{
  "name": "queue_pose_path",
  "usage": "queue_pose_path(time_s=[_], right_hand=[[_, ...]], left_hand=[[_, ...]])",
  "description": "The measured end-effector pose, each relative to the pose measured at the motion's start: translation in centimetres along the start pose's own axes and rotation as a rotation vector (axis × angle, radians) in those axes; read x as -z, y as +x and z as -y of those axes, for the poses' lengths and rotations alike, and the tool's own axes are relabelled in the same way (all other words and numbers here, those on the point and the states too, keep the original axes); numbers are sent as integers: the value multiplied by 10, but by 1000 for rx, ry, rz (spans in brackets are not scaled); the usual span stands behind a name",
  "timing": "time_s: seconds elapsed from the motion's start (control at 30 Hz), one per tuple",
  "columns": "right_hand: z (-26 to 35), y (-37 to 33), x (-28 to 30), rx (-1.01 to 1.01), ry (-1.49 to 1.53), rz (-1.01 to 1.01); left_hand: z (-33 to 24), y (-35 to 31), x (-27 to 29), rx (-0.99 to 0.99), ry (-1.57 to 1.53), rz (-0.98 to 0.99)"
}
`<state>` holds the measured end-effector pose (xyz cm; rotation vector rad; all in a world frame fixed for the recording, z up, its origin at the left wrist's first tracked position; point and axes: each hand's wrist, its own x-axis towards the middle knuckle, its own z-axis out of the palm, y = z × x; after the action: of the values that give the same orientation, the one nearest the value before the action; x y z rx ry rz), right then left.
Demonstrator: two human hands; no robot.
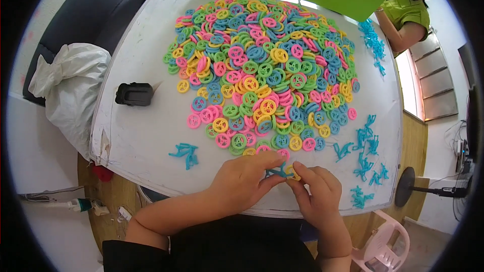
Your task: Sorting small colorful plastic gear-shaped components on a white table in a workshop.
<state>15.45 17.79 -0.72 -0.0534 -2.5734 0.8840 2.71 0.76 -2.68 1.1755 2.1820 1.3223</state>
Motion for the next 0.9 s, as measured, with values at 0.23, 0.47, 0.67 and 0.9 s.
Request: queue_pose_path(time_s=[0.23,0.47,0.67,0.9], right_hand=[[-8,-6,2,-821,1172,8],[-26,2,21,-917,1229,271],[-34,23,4,71,-392,113],[-29,-1,8,99,-433,229]], left_hand=[[0,11,1,-346,-110,-189],[-1,2,15,-541,12,75],[1,8,14,-96,-232,-21],[12,4,8,201,-675,35]])
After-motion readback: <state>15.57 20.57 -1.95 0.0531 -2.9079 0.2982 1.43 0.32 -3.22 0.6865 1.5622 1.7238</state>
